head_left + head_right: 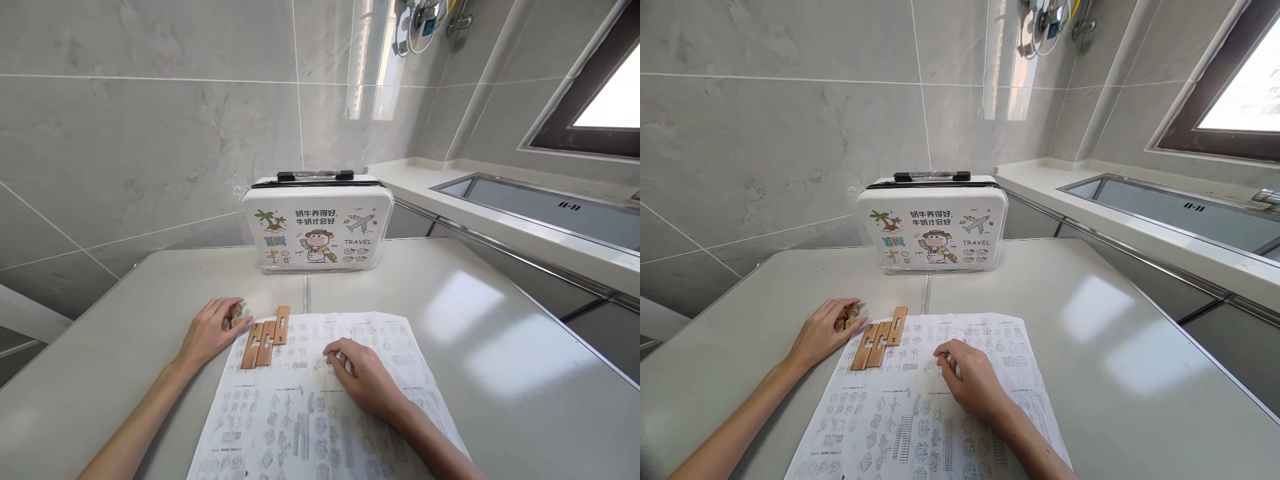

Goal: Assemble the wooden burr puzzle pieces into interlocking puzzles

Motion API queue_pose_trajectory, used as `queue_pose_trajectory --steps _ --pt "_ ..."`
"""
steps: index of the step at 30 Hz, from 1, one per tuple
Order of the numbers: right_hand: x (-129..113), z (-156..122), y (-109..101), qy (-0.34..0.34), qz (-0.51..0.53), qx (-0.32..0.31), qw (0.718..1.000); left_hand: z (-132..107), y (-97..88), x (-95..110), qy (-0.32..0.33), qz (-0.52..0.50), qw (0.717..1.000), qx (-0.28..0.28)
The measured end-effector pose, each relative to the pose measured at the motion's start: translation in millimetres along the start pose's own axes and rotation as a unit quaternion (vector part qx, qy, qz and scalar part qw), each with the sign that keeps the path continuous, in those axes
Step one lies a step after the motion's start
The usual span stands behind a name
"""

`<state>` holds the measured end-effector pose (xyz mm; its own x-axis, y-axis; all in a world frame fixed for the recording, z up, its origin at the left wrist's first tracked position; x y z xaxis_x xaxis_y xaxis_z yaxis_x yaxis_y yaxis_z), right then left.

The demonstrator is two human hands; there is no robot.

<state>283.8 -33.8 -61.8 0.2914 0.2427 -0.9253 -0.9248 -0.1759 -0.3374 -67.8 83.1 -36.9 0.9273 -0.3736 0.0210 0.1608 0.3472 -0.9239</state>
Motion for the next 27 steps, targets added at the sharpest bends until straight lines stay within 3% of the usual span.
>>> queue_pose_trajectory --steps 2,4,7,10,14,20,27 --pt "-1 0 0 -0.001 0.003 0.0 1.0 0 -5.0 6 -0.039 -0.013 0.999 0.023" --pt "-1 0 0 0.006 0.012 0.003 1.0 -1 -12.3 28 -0.051 -0.044 0.997 0.037" --pt "3 1 0 0.025 0.042 0.033 0.998 -5 -20.6 87 0.058 -0.105 0.993 0.017" --pt "9 3 -5 0.033 0.07 0.1 0.992 -9 -16.8 148 0.176 -0.127 0.976 -0.001" --pt "16 8 -18 0.046 0.087 0.183 0.978 -10 3.1 194 0.239 -0.142 0.961 -0.015" --pt "19 11 -29 0.064 0.101 0.203 0.972 -3 12.3 205 0.235 -0.17 0.956 -0.053" --pt "12 8 -26 0.019 0.005 0.153 0.988 1 -2.2 168 0.212 -0.192 0.952 -0.111"
Point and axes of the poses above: each hand's wrist, its own z-axis towards the middle knuckle, its own y-axis out of the palm, x = y × z, the point moved 1 cm from there along z, towards the middle knuckle, and after that the axes turned 13 degrees about z, right-handed, at the moved point
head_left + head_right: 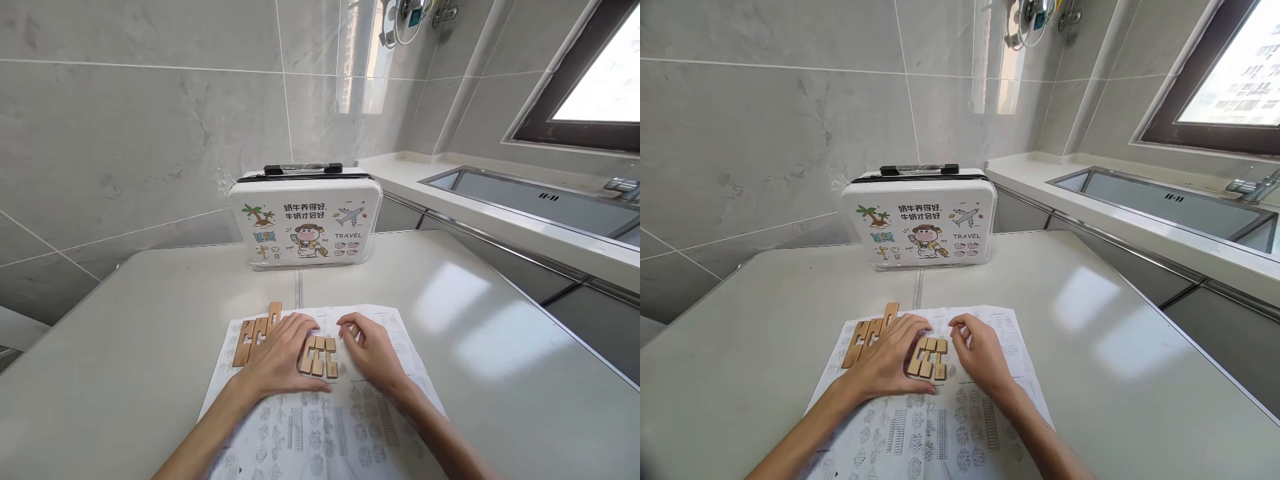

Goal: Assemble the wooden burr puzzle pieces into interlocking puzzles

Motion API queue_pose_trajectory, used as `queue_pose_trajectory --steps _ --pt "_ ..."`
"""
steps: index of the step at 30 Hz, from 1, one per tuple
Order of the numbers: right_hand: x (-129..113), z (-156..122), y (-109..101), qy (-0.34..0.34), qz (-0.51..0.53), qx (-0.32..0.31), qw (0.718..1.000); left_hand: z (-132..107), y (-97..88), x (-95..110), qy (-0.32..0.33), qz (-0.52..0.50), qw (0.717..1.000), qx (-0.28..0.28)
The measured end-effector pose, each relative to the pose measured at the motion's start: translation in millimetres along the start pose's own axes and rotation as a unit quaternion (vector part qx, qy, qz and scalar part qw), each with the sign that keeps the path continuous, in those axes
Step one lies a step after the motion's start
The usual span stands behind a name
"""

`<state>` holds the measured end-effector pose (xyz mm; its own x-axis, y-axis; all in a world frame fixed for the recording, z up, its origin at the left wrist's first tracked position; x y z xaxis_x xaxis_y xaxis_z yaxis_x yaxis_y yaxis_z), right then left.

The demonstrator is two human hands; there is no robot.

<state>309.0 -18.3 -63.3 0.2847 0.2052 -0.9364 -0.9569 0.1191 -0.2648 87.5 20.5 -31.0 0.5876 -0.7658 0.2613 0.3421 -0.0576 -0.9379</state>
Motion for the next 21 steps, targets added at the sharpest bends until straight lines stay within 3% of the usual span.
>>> queue_pose_trajectory --steps 6,9,14,18,21 --pt "-6 -9 -4 -0.035 -0.087 -0.196 0.976 -14 -9.6 -15 -0.032 0.01 0.999 -0.008" --pt "-6 -12 -3 -0.059 -0.123 -0.236 0.962 -16 -7.0 -15 -0.088 -0.079 0.993 0.004" --pt "-3 -12 0 -0.085 -0.167 -0.219 0.958 -19 -1.4 -4 -0.15 -0.277 0.949 0.01" --pt "-3 -10 1 -0.089 -0.162 -0.185 0.965 -21 2.0 4 -0.163 -0.335 0.928 -0.007" --pt "-6 -8 0 -0.066 -0.102 -0.145 0.982 -22 7.7 5 -0.18 -0.357 0.916 -0.011"
Point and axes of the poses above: each hand's wrist, its own z-axis towards the middle knuckle, its own y-axis out of the palm, x = y × z, the point moved 1 cm from there along z, towards the middle knuckle, and after that the axes turned 13 degrees about z, right-handed, at the moved point
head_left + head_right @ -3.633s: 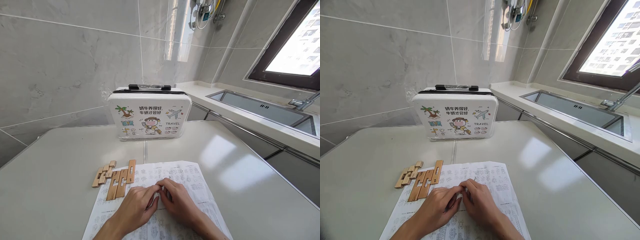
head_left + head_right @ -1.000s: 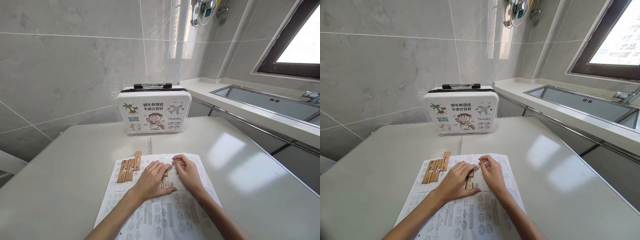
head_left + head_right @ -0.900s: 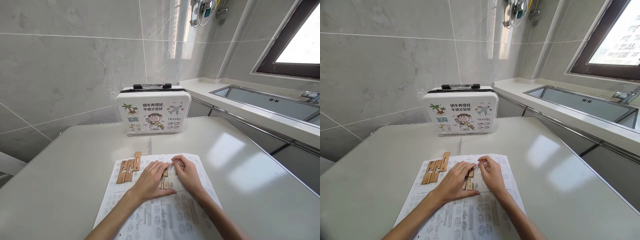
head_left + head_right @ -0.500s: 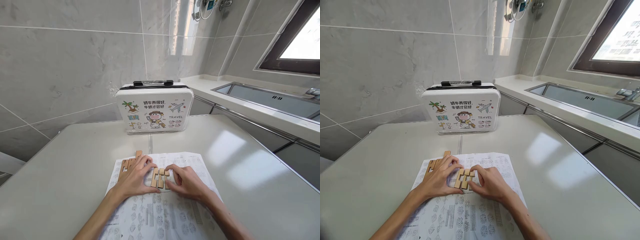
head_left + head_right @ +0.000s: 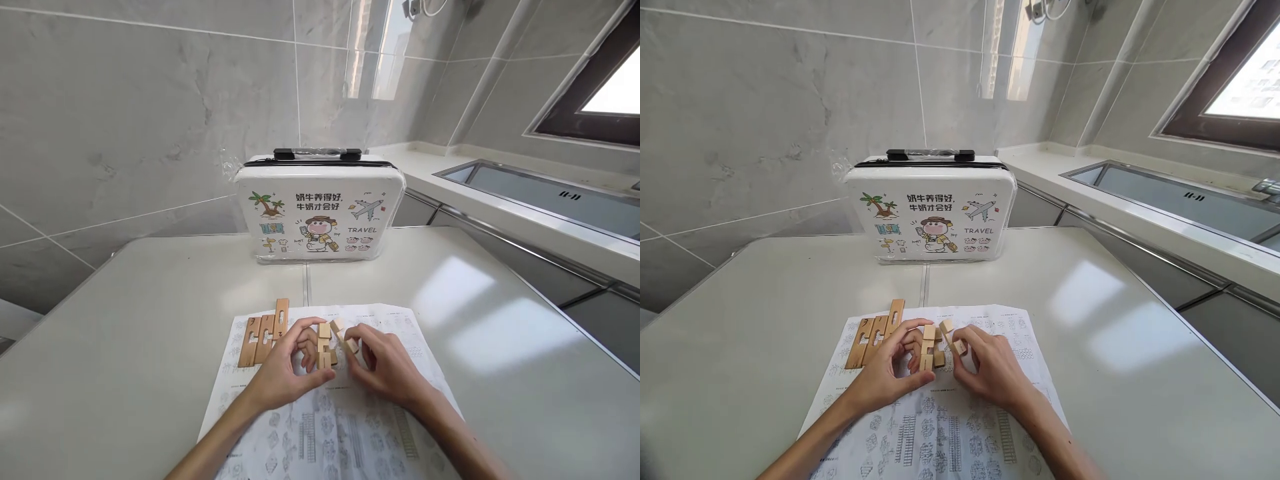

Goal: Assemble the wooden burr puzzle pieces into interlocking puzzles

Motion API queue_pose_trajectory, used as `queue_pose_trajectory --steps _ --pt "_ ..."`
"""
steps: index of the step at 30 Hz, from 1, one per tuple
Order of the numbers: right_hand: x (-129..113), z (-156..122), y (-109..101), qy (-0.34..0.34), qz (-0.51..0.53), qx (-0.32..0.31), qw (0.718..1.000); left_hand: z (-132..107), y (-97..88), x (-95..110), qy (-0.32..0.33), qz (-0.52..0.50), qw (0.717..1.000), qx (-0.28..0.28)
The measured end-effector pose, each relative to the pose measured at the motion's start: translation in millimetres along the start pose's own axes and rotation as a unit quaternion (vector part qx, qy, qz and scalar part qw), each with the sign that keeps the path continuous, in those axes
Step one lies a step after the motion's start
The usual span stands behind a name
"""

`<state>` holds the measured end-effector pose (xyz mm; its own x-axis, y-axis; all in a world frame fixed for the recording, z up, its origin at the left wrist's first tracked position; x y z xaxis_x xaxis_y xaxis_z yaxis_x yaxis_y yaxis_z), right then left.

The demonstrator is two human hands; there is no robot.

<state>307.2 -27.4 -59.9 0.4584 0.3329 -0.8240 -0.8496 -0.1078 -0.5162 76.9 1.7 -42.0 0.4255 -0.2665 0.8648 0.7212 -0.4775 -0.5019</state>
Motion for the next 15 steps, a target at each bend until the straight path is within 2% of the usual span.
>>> queue_pose_trajectory --steps 4,6,11,15 --pt "-2.6 2.1 -2.6 0.04 0.143 0.077 0.986 0.7 4.7 -6.6 -0.026 -0.015 1.0 0.003" --pt "-3.7 3.0 -3.6 0.07 0.211 0.086 0.971 1.2 5.8 -8.6 -0.035 -0.018 0.999 0.007" --pt "-8.3 2.9 -2.6 0.111 0.335 0.005 0.936 1.7 7.4 -9.5 -0.035 -0.016 0.999 0.007" --pt "-10.1 1.1 1.7 0.119 0.353 -0.036 0.927 1.1 7.2 -5.8 -0.045 -0.008 0.999 -0.006"
Point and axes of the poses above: each hand's wrist, its own z-axis towards the middle knuckle, its own y-axis out of the palm, x = y × z, the point moved 1 cm from there along z, towards the middle knuckle, and after that the axes turned 13 degrees about z, right-handed, at the moved point
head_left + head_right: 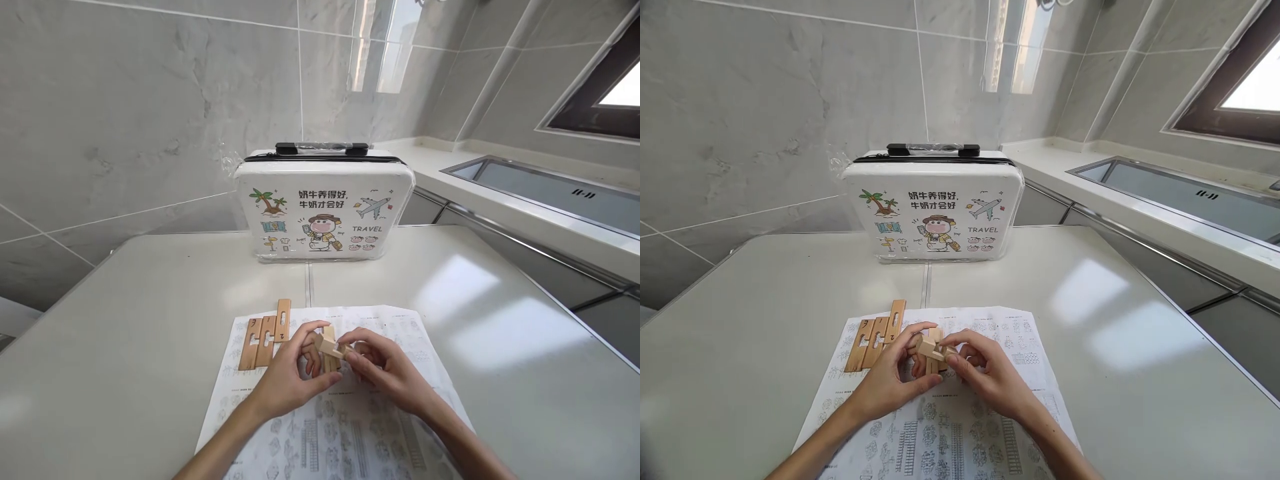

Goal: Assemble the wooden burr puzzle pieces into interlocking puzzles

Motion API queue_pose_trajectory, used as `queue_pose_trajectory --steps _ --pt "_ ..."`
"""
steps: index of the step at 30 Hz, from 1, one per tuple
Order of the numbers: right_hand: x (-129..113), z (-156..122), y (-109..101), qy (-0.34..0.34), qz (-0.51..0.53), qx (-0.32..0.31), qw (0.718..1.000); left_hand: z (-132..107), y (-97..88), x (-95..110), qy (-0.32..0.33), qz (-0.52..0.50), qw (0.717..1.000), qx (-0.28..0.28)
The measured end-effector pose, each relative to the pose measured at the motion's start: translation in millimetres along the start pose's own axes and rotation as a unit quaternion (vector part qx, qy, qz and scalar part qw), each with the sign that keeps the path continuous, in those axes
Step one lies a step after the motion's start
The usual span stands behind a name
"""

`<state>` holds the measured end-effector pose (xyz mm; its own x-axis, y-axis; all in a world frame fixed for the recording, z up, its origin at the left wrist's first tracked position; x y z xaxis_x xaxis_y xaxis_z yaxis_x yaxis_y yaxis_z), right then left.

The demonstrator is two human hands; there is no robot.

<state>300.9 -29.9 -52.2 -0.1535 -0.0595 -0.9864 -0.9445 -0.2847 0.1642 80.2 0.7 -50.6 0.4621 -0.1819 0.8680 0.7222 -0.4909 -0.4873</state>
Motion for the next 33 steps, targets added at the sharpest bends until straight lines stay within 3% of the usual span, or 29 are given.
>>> queue_pose_trajectory --steps 7,17,33 --pt "4.7 0.2 -0.5 0.018 -0.011 0.039 0.999 -1.2 -2.4 7.0 -0.028 0.013 0.999 -0.019" --pt "1.4 1.4 -0.4 0.013 -0.043 0.034 0.998 -0.8 -2.7 5.1 -0.029 0.007 0.999 -0.025" --pt "3.1 1.7 -2.0 0.014 -0.022 0.05 0.998 -1.3 -7.3 7.3 0.0 0.042 0.998 -0.037"
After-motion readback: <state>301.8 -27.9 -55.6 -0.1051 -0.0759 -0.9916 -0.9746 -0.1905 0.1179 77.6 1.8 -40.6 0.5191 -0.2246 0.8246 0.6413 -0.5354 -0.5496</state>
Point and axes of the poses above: each hand's wrist, its own z-axis towards the middle knuckle, its own y-axis out of the palm, x = y × z, the point moved 1 cm from there along z, towards the middle knuckle, and after that the axes turned 13 degrees about z, right-handed, at the moved point
